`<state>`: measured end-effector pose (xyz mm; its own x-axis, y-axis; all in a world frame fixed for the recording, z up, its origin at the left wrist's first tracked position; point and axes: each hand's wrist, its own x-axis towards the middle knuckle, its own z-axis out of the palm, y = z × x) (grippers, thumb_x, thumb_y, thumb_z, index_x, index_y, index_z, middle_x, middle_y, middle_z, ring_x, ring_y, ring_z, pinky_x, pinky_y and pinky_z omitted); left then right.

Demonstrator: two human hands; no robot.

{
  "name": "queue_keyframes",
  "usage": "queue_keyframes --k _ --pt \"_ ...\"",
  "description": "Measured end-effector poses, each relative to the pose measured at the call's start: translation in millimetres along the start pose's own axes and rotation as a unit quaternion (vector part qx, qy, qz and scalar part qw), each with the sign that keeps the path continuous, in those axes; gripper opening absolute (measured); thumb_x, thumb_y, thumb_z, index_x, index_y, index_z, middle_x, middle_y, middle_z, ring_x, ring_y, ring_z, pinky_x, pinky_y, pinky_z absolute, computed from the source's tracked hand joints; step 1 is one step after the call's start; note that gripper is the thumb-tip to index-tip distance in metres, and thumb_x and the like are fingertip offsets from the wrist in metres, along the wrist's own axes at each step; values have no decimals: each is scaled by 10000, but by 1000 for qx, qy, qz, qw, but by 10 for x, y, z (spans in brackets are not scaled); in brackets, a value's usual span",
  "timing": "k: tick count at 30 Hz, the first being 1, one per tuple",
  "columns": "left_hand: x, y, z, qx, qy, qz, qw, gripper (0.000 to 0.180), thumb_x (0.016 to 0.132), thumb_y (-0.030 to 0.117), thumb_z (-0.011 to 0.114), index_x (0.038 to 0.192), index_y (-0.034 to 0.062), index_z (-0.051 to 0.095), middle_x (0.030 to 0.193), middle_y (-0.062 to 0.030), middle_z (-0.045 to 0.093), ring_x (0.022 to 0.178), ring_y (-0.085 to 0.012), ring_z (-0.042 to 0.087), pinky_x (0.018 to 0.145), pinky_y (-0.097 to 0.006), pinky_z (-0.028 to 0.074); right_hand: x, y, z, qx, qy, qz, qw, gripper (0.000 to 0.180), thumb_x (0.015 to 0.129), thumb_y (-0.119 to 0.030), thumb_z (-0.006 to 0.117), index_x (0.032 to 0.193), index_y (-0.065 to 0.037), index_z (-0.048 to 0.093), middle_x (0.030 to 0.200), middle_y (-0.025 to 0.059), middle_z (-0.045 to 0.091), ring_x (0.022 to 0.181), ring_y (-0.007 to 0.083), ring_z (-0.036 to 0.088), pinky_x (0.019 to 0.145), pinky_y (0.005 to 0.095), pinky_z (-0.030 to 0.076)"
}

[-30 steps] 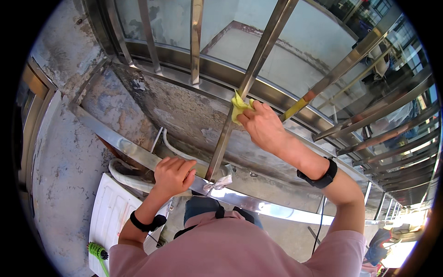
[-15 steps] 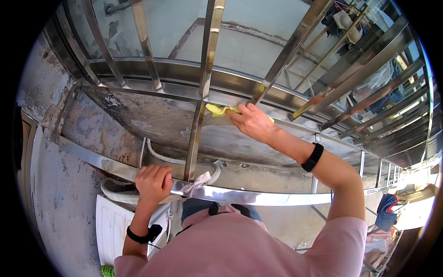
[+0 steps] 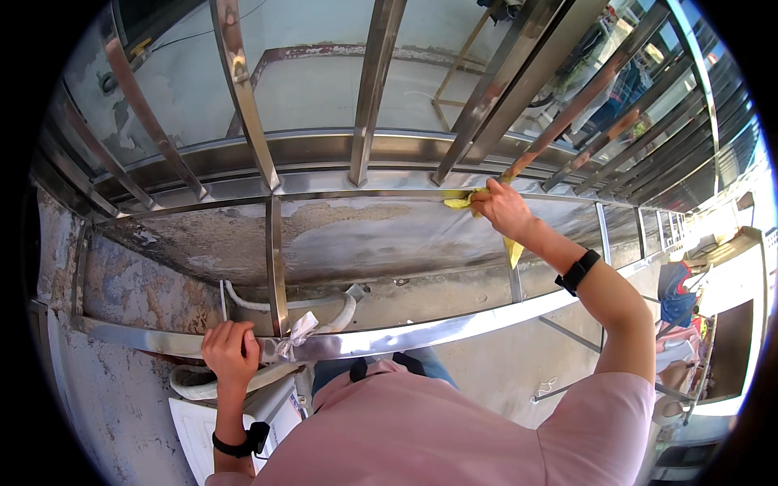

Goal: The person prepares a yellow cloth by soaking it in a metal bowl of water, then wrings it out. They proceed to wipe the exterior glass and metal frame of a window on a balcony, moving systematically across the surface.

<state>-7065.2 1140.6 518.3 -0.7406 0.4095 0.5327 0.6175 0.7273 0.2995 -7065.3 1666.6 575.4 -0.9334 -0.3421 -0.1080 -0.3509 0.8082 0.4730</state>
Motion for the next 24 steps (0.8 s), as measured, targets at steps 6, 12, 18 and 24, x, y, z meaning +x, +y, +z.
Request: queue_keyframes --k 6,12,18,24 --pt "16 7 -13 -2 -29 0 1000 90 738 139 557 740 65 609 660 -62 540 625 -262 529 575 -379 371 -60 5 85 72 -38 158 984 269 723 -101 569 915 -218 717 864 9 664 922 254 562 780 332 492" --pt "-42 76 -100 -100 -38 -84 991 208 842 165 508 934 17 622 742 -100 638 694 -271 590 648 -379 416 -471 388 -204 328 -82 362 869 276 719 -219 590 960 -165 712 860 186 659 866 356 622 805 400 501" --pt "300 957 -124 -212 74 -5 975 355 930 268 406 931 -33 595 808 -145 631 758 -290 605 718 -383 477 -1327 674 -140 200 32 254 946 288 704 -42 579 975 -97 658 934 88 655 891 286 576 833 350 477" --pt "456 2500 821 -228 -28 119 966 122 772 132 597 852 54 647 768 -66 656 680 -227 642 588 -329 473 -843 735 398 105 206 -153 961 305 701 -68 622 1002 -104 587 1075 -21 565 909 184 523 801 290 481"
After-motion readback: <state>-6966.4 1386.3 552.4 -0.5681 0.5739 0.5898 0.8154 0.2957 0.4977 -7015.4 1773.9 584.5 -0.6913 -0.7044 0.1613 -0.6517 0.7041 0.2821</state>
